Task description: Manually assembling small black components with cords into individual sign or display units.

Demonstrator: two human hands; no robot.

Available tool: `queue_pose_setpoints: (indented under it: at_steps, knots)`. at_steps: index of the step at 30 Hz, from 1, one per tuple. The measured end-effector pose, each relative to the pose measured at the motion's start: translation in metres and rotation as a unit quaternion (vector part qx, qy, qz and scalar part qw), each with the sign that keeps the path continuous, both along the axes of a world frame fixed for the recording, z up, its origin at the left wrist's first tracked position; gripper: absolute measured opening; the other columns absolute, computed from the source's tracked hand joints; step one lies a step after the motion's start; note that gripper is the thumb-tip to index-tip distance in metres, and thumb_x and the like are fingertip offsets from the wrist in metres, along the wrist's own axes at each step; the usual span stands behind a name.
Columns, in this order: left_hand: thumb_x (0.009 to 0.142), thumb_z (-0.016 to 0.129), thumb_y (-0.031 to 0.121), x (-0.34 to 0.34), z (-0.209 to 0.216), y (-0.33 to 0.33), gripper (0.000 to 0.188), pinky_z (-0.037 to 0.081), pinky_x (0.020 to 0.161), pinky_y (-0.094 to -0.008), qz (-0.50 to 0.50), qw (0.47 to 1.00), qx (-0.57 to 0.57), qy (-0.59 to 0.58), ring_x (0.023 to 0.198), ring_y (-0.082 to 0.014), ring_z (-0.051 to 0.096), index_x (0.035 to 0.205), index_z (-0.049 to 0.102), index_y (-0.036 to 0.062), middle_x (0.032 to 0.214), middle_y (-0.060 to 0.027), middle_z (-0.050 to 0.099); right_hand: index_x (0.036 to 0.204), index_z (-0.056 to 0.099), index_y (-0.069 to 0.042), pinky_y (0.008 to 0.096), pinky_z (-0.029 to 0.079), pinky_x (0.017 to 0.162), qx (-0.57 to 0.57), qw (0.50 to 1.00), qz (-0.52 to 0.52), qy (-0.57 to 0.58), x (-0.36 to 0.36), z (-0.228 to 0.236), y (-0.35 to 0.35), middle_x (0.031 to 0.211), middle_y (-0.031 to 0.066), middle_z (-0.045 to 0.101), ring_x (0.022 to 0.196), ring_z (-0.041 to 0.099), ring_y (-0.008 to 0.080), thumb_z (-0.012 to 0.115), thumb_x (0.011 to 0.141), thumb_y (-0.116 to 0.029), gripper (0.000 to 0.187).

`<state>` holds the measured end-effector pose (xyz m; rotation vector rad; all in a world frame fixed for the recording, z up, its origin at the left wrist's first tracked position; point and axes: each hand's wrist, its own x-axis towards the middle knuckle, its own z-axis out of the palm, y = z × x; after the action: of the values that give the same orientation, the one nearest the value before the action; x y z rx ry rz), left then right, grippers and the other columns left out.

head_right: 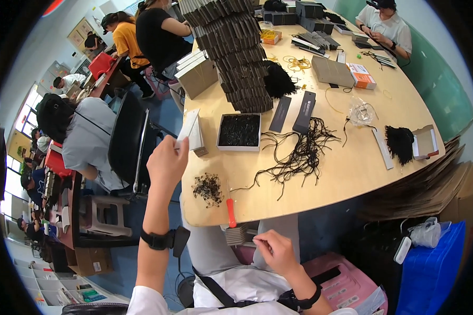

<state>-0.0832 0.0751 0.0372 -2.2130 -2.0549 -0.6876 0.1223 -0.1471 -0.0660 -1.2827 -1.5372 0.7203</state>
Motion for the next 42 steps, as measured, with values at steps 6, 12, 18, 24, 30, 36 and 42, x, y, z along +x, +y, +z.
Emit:
queue_pose_setpoints:
  at_steps: [6,12,18,24,30,36,42]
  knots:
    - [0.089,0.064,0.006,-0.03,-0.009,-0.128,0.01,0.042,0.055,-0.019,-0.14,0.9,-0.098,-0.4,0.062,-0.0052,0.057,0.087,0.056,0.0,0.07,0.0002,0.06,0.098,0.064,0.003,0.0219,0.044,0.049,-0.175,0.901,-0.022,0.397,-0.023,0.061,0.022,0.079,0.0056,0.064,0.057,0.056,0.0079,0.065,0.085,0.0,0.013]
    - [0.087,0.067,0.011,-0.036,-0.08,-0.243,0.013,0.051,0.062,-0.0262,-0.149,0.837,-0.254,-0.461,0.067,-0.0129,0.065,0.095,0.068,0.0005,0.077,-0.0058,0.07,0.106,0.061,0.003,0.0229,0.049,0.05,-0.103,0.968,0.135,0.184,-0.028,0.044,0.004,0.078,0.0087,0.066,0.059,0.063,0.0105,0.067,0.083,0.002,0.023]
    - [0.081,0.071,0.011,-0.023,-0.108,-0.247,0.03,0.048,0.084,-0.0351,-0.228,0.866,-0.216,-0.388,0.095,-0.0285,0.063,0.109,0.064,0.0039,0.101,-0.0099,0.068,0.089,0.06,0.0,0.0285,0.049,0.051,-0.033,0.998,0.057,-0.017,-0.024,-0.003,-0.018,0.068,0.0102,0.064,0.056,0.064,0.0191,0.074,0.079,-0.007,0.018]
    - [0.079,0.071,0.009,-0.004,-0.101,-0.216,0.015,0.046,0.074,-0.0343,-0.194,0.903,-0.139,-0.358,0.081,-0.0248,0.063,0.091,0.063,0.0045,0.085,-0.0085,0.066,0.082,0.059,-0.001,0.0311,0.048,0.05,-0.047,0.997,0.03,-0.059,-0.026,0.002,-0.002,0.066,0.0111,0.062,0.054,0.062,0.0216,0.075,0.077,-0.009,0.019]
    - [0.073,0.076,0.009,0.003,-0.103,-0.208,0.02,0.038,0.061,-0.0347,-0.179,0.932,-0.074,-0.308,0.065,-0.0241,0.055,0.074,0.056,0.0069,0.07,-0.0057,0.057,0.08,0.058,-0.004,0.0296,0.048,0.051,-0.08,0.992,0.011,-0.096,-0.02,0.005,0.003,0.067,0.0085,0.061,0.055,0.061,0.0202,0.076,0.076,-0.009,0.019]
    - [0.071,0.077,0.01,-0.003,-0.1,-0.21,0.023,0.036,0.059,-0.0345,-0.213,0.925,-0.093,-0.3,0.062,-0.0244,0.051,0.073,0.054,0.0071,0.068,-0.0052,0.054,0.084,0.06,-0.006,0.0298,0.047,0.051,-0.106,0.989,0.02,-0.103,-0.006,0.049,0.026,0.073,0.0061,0.058,0.057,0.06,0.0199,0.071,0.078,-0.009,0.013]
    - [0.074,0.074,0.008,-0.005,-0.091,-0.189,0.018,0.039,0.059,-0.0345,-0.158,0.929,0.003,-0.334,0.063,-0.0254,0.052,0.081,0.057,0.0057,0.072,-0.0078,0.055,0.089,0.06,-0.007,0.0349,0.048,0.064,0.058,0.971,-0.07,-0.221,-0.008,0.04,0.12,0.093,0.0065,0.056,0.073,0.061,0.0243,0.069,0.079,-0.01,0.013]
